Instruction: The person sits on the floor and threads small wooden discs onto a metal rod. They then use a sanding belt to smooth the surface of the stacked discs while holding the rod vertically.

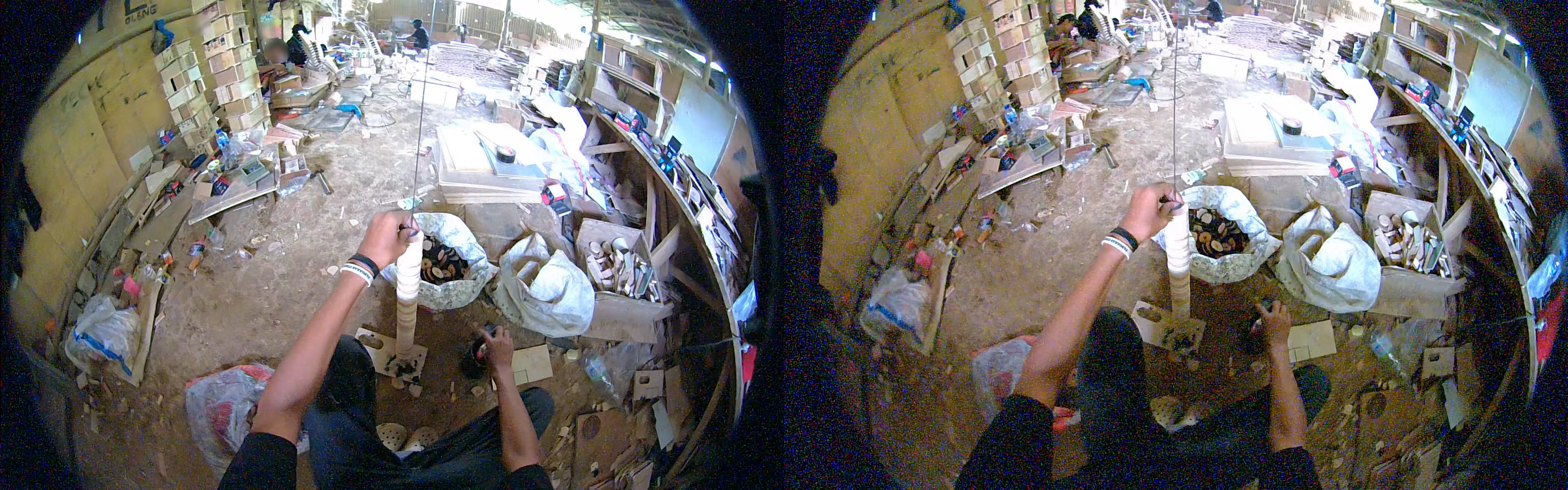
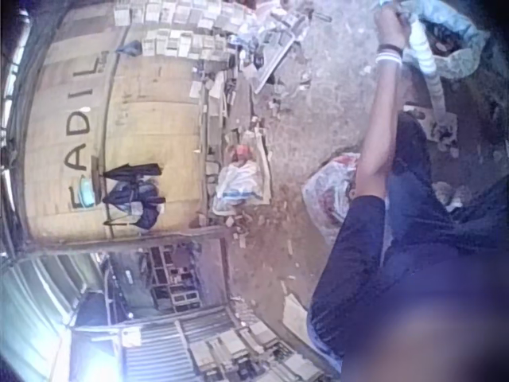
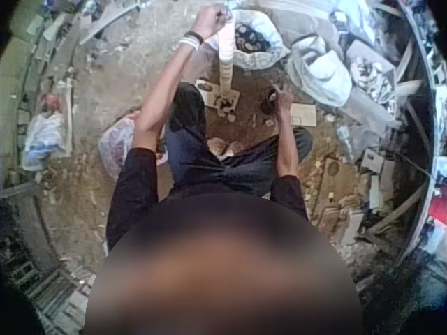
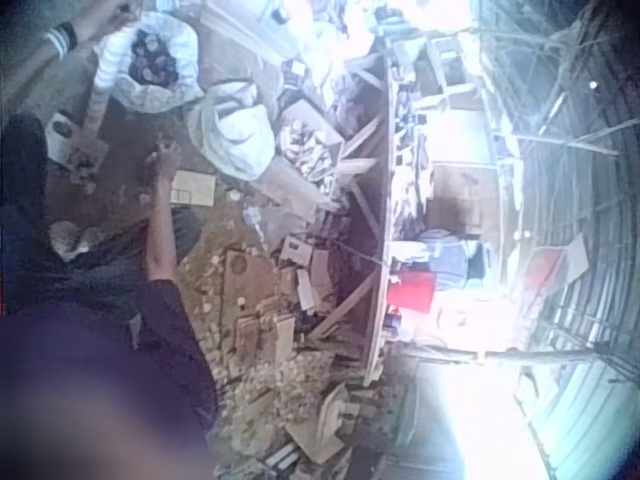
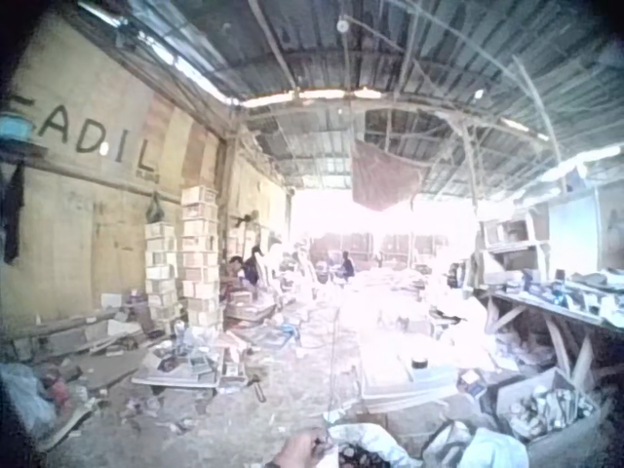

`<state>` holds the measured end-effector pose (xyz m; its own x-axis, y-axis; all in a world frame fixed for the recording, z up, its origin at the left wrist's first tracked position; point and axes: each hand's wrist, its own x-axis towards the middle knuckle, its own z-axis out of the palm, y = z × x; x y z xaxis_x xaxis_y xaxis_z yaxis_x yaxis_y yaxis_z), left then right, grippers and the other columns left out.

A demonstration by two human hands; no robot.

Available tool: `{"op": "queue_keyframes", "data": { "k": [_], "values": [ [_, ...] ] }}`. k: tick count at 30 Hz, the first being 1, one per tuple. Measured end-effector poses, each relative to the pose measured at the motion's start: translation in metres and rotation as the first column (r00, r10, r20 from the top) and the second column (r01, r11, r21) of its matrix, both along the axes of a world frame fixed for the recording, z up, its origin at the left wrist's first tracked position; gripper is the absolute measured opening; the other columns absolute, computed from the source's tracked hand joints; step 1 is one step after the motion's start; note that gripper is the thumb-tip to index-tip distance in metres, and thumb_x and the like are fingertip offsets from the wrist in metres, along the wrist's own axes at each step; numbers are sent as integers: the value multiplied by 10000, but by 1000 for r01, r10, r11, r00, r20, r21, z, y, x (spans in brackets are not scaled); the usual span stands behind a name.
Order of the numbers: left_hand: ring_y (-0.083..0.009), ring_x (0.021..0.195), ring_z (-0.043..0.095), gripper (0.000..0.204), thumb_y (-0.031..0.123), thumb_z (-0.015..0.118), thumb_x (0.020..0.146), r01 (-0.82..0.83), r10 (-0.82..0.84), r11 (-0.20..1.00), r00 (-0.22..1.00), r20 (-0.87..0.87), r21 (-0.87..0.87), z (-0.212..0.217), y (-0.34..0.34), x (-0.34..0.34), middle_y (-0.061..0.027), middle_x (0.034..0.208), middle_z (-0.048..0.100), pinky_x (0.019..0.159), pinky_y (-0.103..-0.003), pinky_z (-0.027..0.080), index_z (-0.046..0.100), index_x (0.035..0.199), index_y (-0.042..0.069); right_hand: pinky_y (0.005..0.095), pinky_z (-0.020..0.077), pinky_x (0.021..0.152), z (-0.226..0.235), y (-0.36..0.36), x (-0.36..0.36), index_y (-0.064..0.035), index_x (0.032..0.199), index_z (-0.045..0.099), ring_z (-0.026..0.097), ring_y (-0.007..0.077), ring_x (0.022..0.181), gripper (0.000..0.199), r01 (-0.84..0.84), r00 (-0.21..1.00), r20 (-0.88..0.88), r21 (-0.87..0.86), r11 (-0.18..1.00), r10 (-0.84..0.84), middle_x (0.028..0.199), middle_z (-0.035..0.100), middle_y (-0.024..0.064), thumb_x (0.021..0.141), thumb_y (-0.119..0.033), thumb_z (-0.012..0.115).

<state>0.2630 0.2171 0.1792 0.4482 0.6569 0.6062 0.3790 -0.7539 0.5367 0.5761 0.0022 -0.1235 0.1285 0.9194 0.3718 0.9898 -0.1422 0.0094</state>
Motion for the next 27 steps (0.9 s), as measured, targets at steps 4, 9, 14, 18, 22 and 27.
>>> {"op": "queue_keyframes", "data": {
  "k": [4,9,14,18,22,27],
  "values": [
    [-340,781,690,104,-72,638,774,20,-20,1000,1000,25,-9,-6,16,-7,-185,829,691,712,-411,542,672,827,11,392,529,764,37,-2,5,-168,1153,674,649,304,856,387,86,802,-595,208,974,56,942,652,129,775,-92,710],
    [-205,809,696,121,-100,657,787,67,-65,996,997,39,-52,-15,30,-4,-115,868,720,733,-327,544,654,849,4,359,533,749,55,-14,12,-77,1012,680,675,259,771,365,246,646,-760,306,920,79,847,689,109,667,-134,782],
    [-190,757,684,95,-79,674,807,17,-22,999,993,-116,-39,-10,31,3,-116,853,719,714,-313,532,652,854,0,367,536,712,51,-17,13,-68,886,667,678,261,747,286,300,650,-752,117,947,-113,790,680,106,632,-160,761],
    [-210,765,694,74,-55,688,815,24,-27,999,993,-116,-29,-8,33,11,-115,863,726,715,-326,537,638,826,-1,375,533,683,35,-14,11,-55,842,652,672,272,711,268,298,660,-740,99,949,-130,741,667,119,624,-170,756],
    [-281,758,694,57,-28,692,794,34,-36,998,997,-62,-43,-12,39,19,-156,809,702,696,-370,534,673,823,18,386,534,683,13,-11,10,-48,860,659,680,295,716,295,230,717,-677,8,973,-164,762,682,136,621,-170,782],
    [-349,719,680,42,2,697,780,41,-43,998,998,-46,-53,-13,41,19,-187,754,673,667,-415,523,686,812,28,385,539,699,9,-8,8,-53,873,670,696,295,747,257,194,772,-599,-96,976,-212,797,702,140,660,-150,777]
  ]
}}
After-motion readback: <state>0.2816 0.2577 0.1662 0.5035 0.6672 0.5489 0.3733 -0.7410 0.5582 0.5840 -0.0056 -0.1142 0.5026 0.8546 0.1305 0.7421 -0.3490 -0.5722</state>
